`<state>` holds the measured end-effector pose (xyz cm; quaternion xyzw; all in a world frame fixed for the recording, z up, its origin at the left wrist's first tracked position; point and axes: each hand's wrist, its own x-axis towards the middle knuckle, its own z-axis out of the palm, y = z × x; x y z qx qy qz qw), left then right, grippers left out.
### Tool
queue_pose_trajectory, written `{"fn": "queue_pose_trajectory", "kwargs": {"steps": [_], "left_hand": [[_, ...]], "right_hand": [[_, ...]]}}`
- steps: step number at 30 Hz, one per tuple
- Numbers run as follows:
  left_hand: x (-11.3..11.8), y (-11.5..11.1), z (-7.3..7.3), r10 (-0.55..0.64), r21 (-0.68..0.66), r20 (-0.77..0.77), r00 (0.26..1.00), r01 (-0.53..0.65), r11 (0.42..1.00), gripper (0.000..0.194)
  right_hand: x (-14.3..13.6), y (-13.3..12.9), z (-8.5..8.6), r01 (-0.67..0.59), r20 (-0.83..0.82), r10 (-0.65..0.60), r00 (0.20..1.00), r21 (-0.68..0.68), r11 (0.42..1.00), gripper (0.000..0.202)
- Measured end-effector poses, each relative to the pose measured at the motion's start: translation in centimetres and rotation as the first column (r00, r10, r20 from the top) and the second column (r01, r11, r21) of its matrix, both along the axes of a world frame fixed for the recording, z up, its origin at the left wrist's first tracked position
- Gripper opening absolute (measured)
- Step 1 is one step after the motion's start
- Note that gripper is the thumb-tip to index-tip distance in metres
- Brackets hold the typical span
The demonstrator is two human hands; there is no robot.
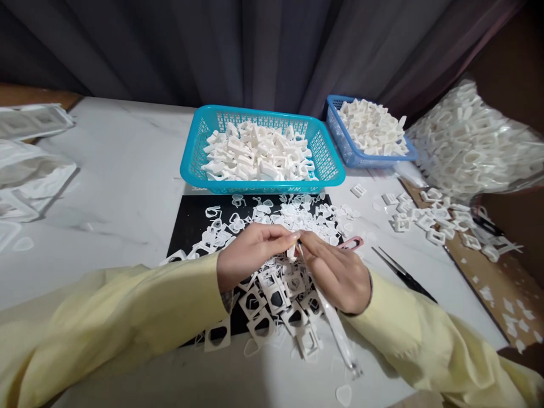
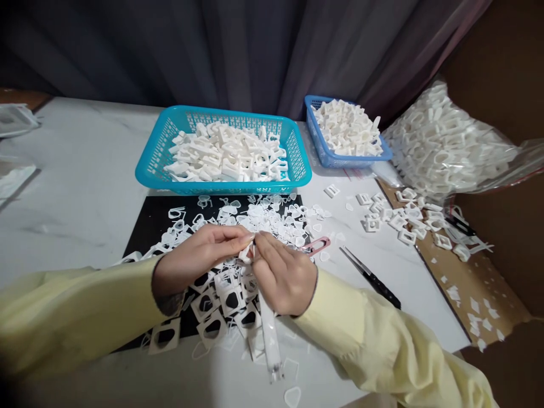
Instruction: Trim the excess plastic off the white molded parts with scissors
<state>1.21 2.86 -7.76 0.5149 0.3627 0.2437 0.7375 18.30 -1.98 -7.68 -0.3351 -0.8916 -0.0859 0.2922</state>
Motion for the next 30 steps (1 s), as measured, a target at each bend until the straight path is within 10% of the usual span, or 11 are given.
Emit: {"fn": "queue_pose_trajectory", "kwargs": {"steps": [13, 19, 30], "left_hand": [[-0.5, 0.0, -0.1, -0.033, 0.077, 0.016, 0.999, 0.032, 0.997, 0.026], [-0.4, 0.1, 0.2, -0.044, 0.091, 0.038, 0.998, 0.04, 0.995, 0.027], [-0.5, 0.3, 0.3, -0.078, 0.155, 0.018, 0.997, 0.074, 0.985, 0.028]], "right_hand": [[6.7, 1.0, 4.0, 0.403, -0.085, -0.415, 0.906, -0.129, 0.906, 0.02], [10.0, 0.3, 1.2, 0.187, 0.241, -0.148, 0.959, -0.152, 0.97, 0.039], [10.3, -0.5, -1.8, -0.035, 0.241, 0.091, 0.966, -0.229, 0.973, 0.038]]}}
